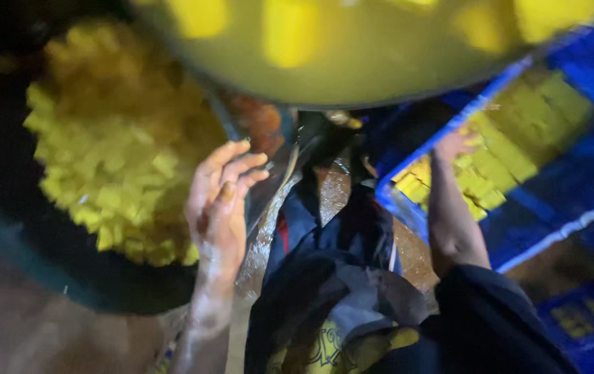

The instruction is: The person washes yellow cubed fruit pieces in a large green basin filled with water, using both hands to agitate and rinse them. They then scoop the washed pieces into a blue plastic tray, repeating the process to transfer the fruit from the basin to the tray.

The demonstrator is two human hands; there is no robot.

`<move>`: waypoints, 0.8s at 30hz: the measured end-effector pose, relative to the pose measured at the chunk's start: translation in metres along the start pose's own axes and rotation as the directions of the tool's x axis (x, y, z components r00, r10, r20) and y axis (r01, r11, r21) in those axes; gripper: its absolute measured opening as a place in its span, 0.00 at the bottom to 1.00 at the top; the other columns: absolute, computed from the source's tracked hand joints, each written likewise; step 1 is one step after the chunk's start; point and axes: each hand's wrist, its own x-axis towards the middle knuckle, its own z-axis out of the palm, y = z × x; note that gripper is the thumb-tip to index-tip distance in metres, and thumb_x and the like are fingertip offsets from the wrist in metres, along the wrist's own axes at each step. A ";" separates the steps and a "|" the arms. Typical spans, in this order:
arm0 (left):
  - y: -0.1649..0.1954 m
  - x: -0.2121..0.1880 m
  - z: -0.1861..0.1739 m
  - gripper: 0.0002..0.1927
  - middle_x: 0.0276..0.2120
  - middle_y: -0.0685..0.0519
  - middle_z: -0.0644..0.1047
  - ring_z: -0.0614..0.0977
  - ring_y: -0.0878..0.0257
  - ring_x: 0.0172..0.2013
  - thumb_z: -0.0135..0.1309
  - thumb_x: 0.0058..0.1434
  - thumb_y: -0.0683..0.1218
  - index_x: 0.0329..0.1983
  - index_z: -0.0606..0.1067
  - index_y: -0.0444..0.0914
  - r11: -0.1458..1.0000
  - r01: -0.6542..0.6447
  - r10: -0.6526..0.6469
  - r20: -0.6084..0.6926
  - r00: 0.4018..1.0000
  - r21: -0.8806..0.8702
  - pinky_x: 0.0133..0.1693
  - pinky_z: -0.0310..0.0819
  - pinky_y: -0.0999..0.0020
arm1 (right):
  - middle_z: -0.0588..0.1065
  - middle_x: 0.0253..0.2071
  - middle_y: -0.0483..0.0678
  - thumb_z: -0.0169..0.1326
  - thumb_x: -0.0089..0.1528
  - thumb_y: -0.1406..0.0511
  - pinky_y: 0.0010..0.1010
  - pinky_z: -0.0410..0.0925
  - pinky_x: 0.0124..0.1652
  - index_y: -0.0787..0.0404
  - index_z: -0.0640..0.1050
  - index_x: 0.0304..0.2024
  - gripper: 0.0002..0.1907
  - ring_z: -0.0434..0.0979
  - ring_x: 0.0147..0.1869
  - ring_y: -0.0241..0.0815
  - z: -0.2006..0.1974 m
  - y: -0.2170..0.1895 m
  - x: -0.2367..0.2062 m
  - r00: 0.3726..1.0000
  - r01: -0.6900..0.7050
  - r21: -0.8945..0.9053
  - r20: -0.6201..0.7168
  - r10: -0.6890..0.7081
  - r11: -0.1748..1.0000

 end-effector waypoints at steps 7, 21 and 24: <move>0.049 -0.006 -0.137 0.33 0.66 0.45 0.70 0.81 0.55 0.59 0.60 0.72 0.55 0.72 0.64 0.34 0.922 -0.117 0.182 -0.148 0.972 0.369 0.57 0.79 0.59 | 0.75 0.51 0.60 0.60 0.50 0.64 0.48 0.70 0.53 0.63 0.77 0.48 0.23 0.77 0.55 0.61 -0.033 -0.012 -0.024 0.967 0.202 -0.074 0.173 -0.187 0.977; -0.158 -0.024 -0.227 0.23 0.57 0.39 0.65 0.66 0.45 0.57 0.51 0.66 0.51 0.58 0.68 0.32 0.249 0.159 -0.263 -0.092 0.961 0.955 0.53 0.61 0.47 | 0.78 0.46 0.58 0.64 0.43 0.66 0.43 0.73 0.47 0.63 0.79 0.43 0.24 0.79 0.50 0.60 -0.052 -0.261 -0.316 -0.417 0.901 0.168 0.593 -0.689 -0.400; -0.175 -0.027 -0.244 0.26 0.64 0.37 0.58 0.58 0.42 0.64 0.45 0.70 0.52 0.64 0.64 0.31 0.356 0.104 -0.215 -0.027 0.976 0.929 0.60 0.53 0.43 | 0.78 0.45 0.57 0.64 0.45 0.63 0.43 0.73 0.47 0.63 0.80 0.42 0.22 0.79 0.48 0.58 0.014 -0.281 -0.346 -0.278 0.919 0.064 0.804 -0.526 -0.388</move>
